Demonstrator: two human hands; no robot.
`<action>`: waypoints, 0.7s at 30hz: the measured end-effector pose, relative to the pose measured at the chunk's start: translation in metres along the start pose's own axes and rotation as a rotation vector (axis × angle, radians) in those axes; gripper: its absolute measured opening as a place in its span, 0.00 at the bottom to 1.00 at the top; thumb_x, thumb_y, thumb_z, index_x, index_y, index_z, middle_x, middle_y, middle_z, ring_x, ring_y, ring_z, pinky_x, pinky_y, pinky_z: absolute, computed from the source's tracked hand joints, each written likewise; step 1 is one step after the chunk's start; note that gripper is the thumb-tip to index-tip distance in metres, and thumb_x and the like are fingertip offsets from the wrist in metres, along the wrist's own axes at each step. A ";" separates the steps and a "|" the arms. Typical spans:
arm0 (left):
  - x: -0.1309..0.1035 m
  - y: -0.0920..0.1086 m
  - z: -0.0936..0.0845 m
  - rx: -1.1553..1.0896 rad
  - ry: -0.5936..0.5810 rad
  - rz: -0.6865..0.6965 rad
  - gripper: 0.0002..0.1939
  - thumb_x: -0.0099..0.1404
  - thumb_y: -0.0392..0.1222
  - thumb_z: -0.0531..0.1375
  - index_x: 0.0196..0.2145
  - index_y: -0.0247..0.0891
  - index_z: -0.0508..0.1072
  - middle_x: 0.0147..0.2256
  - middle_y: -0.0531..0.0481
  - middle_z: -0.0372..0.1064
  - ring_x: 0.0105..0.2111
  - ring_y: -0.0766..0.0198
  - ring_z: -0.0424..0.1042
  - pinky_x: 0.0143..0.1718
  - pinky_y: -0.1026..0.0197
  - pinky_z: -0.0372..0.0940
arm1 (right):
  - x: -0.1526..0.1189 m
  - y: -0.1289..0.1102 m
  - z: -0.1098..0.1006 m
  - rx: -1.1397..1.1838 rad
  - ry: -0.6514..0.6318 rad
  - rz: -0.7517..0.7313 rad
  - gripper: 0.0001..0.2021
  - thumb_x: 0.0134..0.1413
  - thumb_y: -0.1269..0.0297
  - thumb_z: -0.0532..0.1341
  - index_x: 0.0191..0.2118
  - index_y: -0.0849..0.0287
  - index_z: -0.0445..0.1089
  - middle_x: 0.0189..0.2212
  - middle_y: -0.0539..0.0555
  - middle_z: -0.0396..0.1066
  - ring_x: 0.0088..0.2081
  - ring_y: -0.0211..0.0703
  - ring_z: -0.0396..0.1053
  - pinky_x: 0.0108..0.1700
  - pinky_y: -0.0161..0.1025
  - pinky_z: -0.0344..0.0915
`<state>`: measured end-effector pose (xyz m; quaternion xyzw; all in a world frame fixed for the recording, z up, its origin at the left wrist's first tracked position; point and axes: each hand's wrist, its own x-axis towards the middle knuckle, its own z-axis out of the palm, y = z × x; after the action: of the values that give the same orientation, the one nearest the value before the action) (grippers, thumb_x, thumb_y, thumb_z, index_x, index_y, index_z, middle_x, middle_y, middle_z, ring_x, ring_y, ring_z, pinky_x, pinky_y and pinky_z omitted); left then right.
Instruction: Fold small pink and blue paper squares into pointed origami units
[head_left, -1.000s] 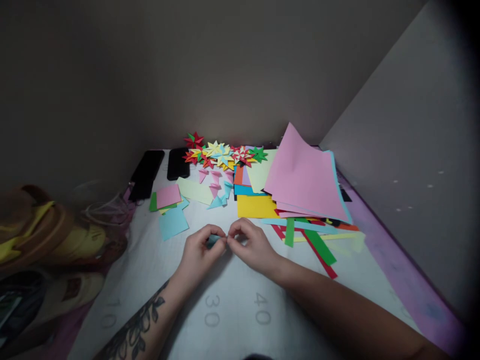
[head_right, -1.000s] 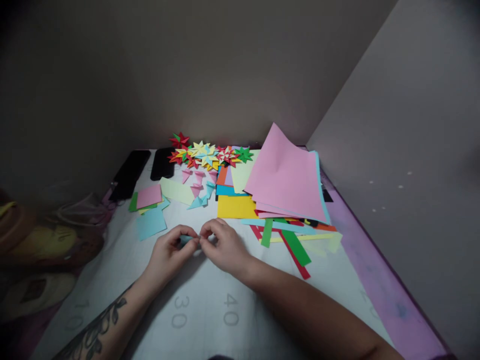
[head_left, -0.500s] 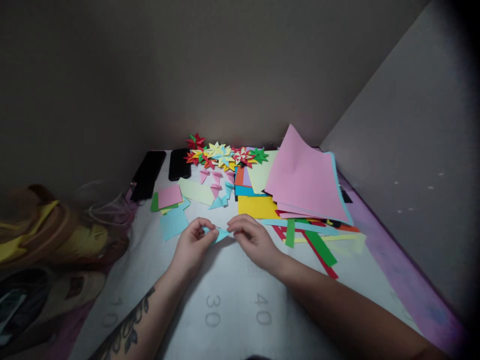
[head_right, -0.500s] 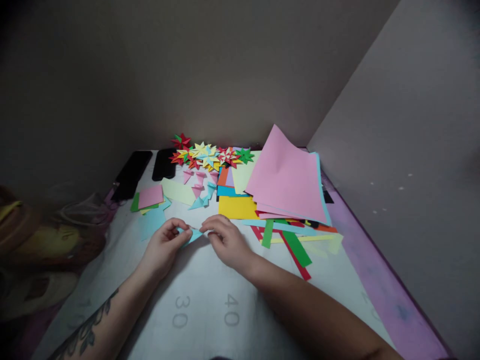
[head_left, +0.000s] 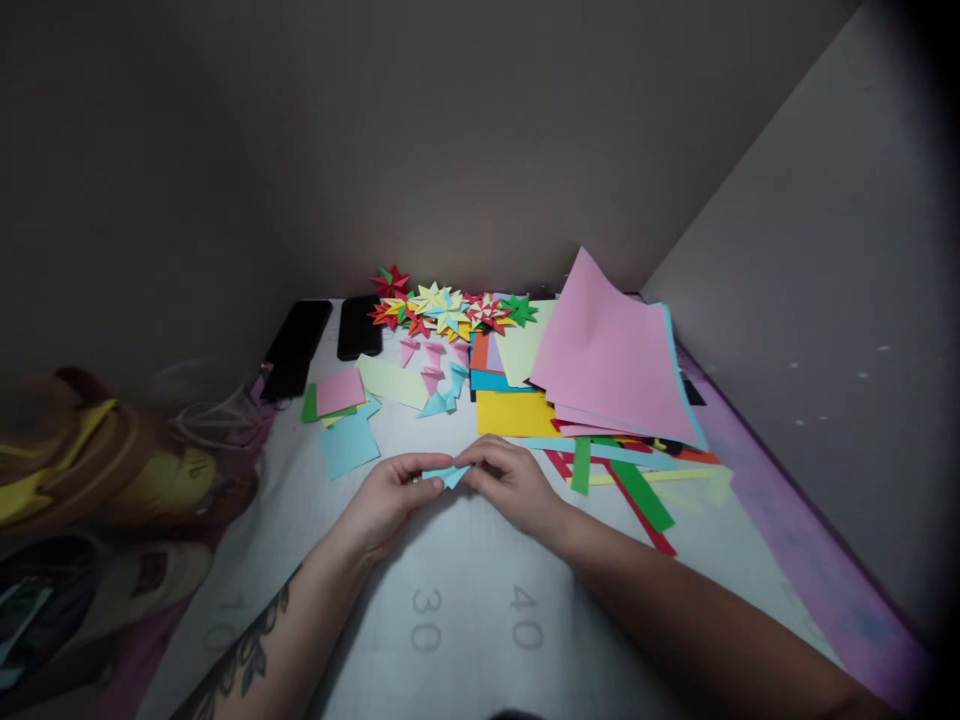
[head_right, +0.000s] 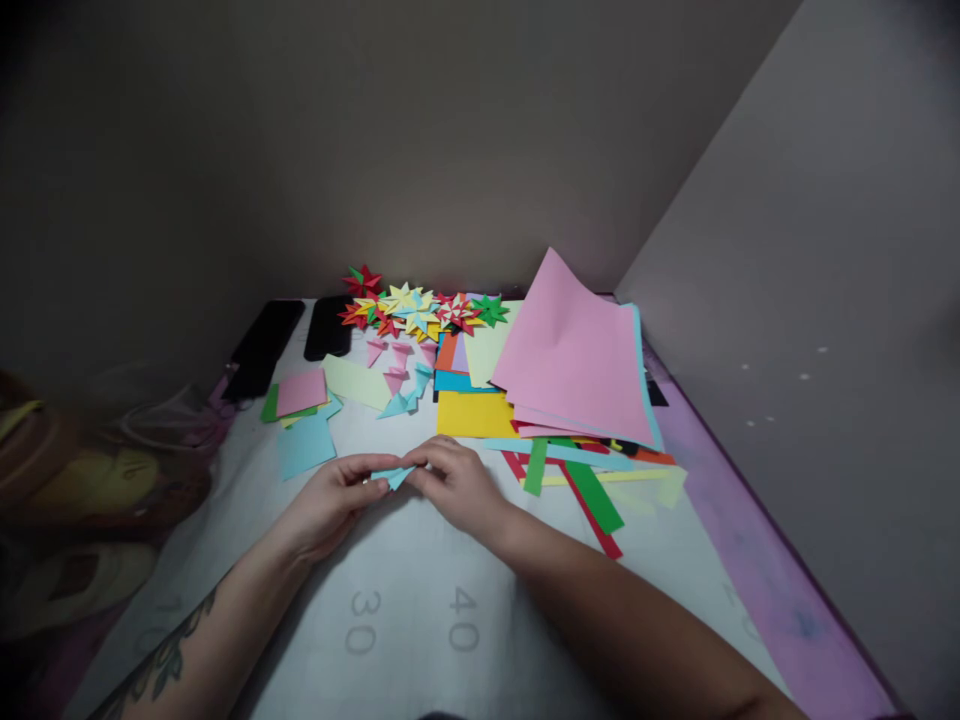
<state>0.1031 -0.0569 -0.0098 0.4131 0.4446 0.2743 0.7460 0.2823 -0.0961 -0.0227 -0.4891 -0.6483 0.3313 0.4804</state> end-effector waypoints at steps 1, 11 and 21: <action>0.000 0.000 0.000 0.003 0.006 0.010 0.16 0.44 0.36 0.69 0.35 0.36 0.79 0.32 0.46 0.77 0.30 0.63 0.73 0.35 0.59 0.67 | 0.000 0.000 0.000 -0.002 0.000 0.004 0.05 0.53 0.70 0.61 0.35 0.55 0.73 0.31 0.52 0.73 0.35 0.41 0.69 0.38 0.39 0.66; 0.003 -0.006 -0.002 0.362 0.089 0.241 0.10 0.53 0.41 0.65 0.35 0.39 0.78 0.37 0.46 0.76 0.38 0.59 0.73 0.41 0.58 0.66 | 0.000 -0.003 0.000 0.012 -0.002 0.105 0.03 0.51 0.70 0.61 0.32 0.57 0.72 0.29 0.51 0.72 0.32 0.38 0.68 0.33 0.35 0.63; 0.000 -0.001 0.005 0.524 0.102 0.302 0.10 0.51 0.38 0.64 0.34 0.38 0.78 0.38 0.46 0.75 0.37 0.59 0.72 0.39 0.60 0.65 | -0.001 -0.001 0.009 0.034 0.024 0.279 0.04 0.51 0.71 0.57 0.28 0.58 0.66 0.24 0.46 0.64 0.27 0.35 0.62 0.29 0.32 0.58</action>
<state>0.1078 -0.0594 -0.0089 0.6387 0.4705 0.2785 0.5415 0.2730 -0.0971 -0.0247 -0.5701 -0.5623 0.3999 0.4459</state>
